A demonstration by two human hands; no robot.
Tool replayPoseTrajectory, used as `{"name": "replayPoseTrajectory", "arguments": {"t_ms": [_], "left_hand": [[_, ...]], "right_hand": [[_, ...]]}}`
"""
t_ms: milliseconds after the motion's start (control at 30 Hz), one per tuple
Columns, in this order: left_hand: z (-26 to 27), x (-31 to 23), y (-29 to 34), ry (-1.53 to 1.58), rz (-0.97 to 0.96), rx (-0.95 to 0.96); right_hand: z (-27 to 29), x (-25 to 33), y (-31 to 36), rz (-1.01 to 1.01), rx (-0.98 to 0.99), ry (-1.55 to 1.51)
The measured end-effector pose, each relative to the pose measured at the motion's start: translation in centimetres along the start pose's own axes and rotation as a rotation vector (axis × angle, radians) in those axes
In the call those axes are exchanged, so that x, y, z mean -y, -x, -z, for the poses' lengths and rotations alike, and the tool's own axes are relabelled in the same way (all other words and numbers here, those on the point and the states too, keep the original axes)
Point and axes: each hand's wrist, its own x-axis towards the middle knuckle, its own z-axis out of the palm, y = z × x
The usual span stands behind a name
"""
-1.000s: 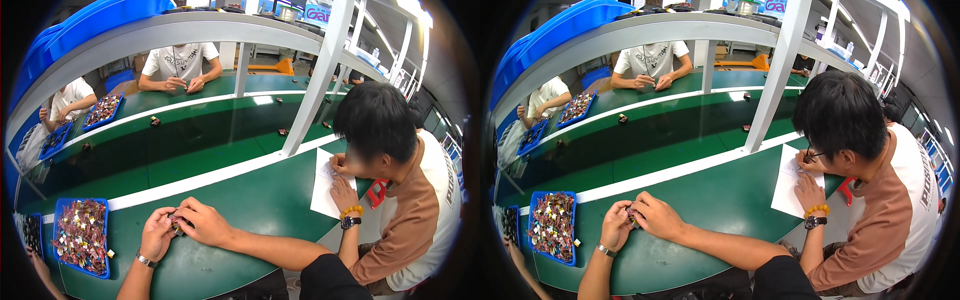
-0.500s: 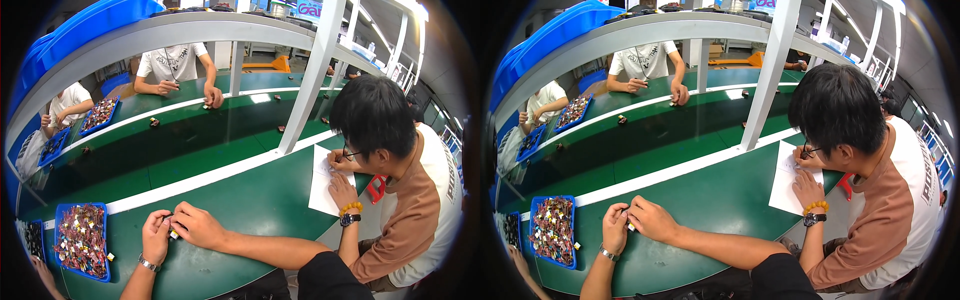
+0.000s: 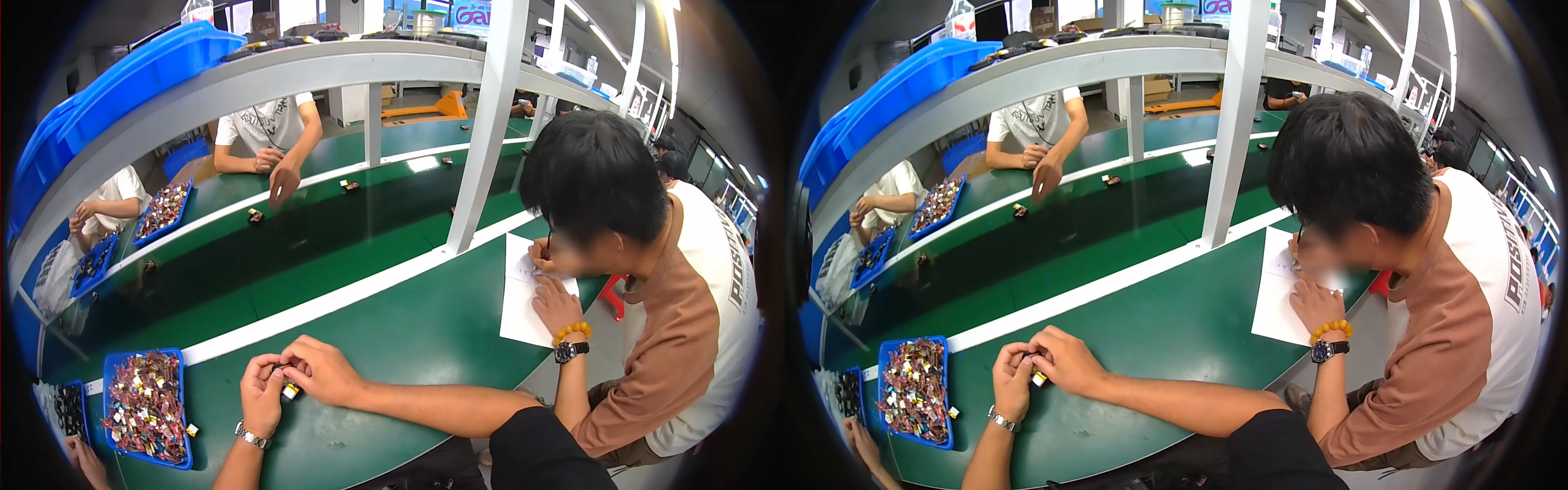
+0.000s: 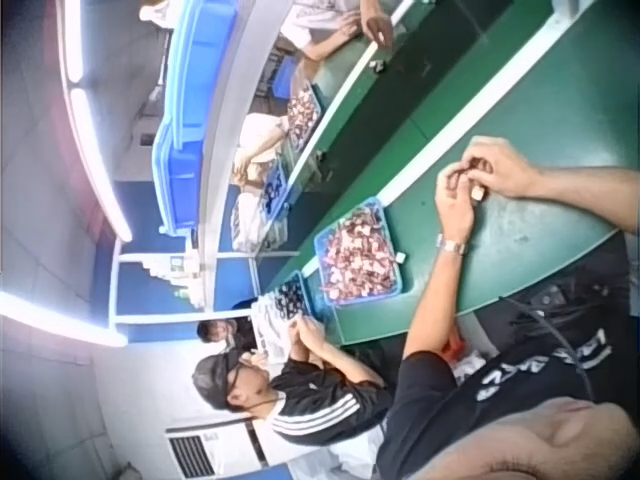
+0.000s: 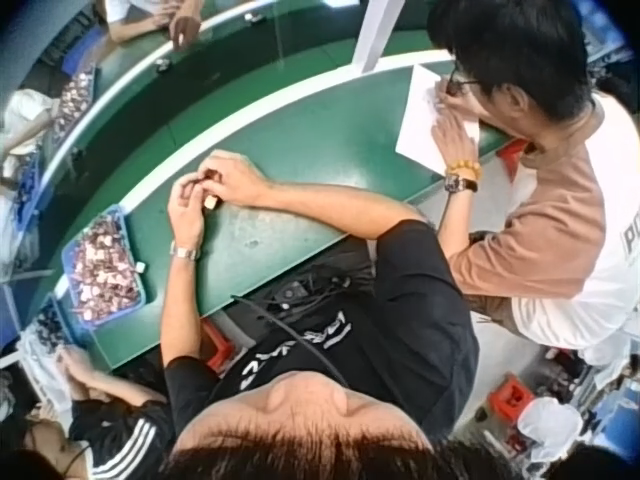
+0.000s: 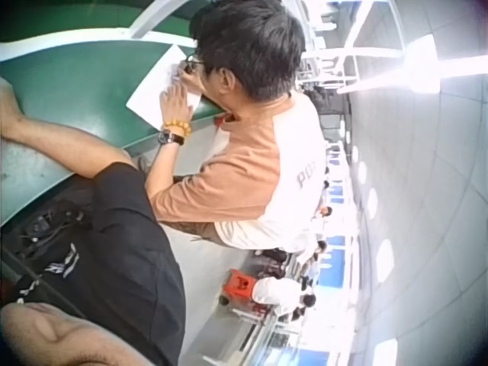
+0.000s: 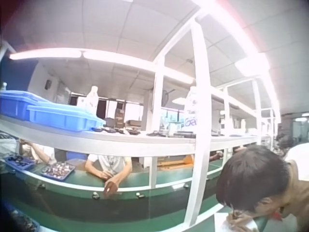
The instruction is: The recorder is sitting at a factory assembly line table, picking up small colorful electronic or plastic components and joining them together or inspecting them.
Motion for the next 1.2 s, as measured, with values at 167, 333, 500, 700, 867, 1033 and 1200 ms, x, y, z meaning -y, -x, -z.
{"name": "replayPoseTrajectory", "arguments": {"t_ms": [167,333,500,700,867,1033,1200], "left_hand": [[-0.2,-0.6,-0.3,0.009,0.066,-0.026],[0.9,0.0,-0.8,0.027,0.066,-0.006],[1.3,0.7,-1.0,-0.015,0.044,0.122],[1.8,-0.5,-0.4,-0.171,0.099,0.148],[1.6,-1.2,0.3,-0.511,-0.149,0.247],[0.7,-3.1,3.0,-0.946,-0.231,0.248],[0.3,-1.2,12.6,-0.960,-0.247,0.081]], "right_hand": [[1.3,-3.8,-3.1,-0.113,-0.025,-0.162],[5.2,-10.8,-12.9,-0.206,-0.355,0.165],[6.5,-13.3,-16.4,-0.168,-0.151,0.585],[4.5,-9.5,-10.7,0.068,-0.351,0.438],[3.9,-5.6,-4.9,-0.107,-0.098,0.312],[4.5,-6.0,-4.2,-0.077,-0.182,0.361],[5.3,-5.9,-3.2,-0.061,-0.211,0.422]]}}
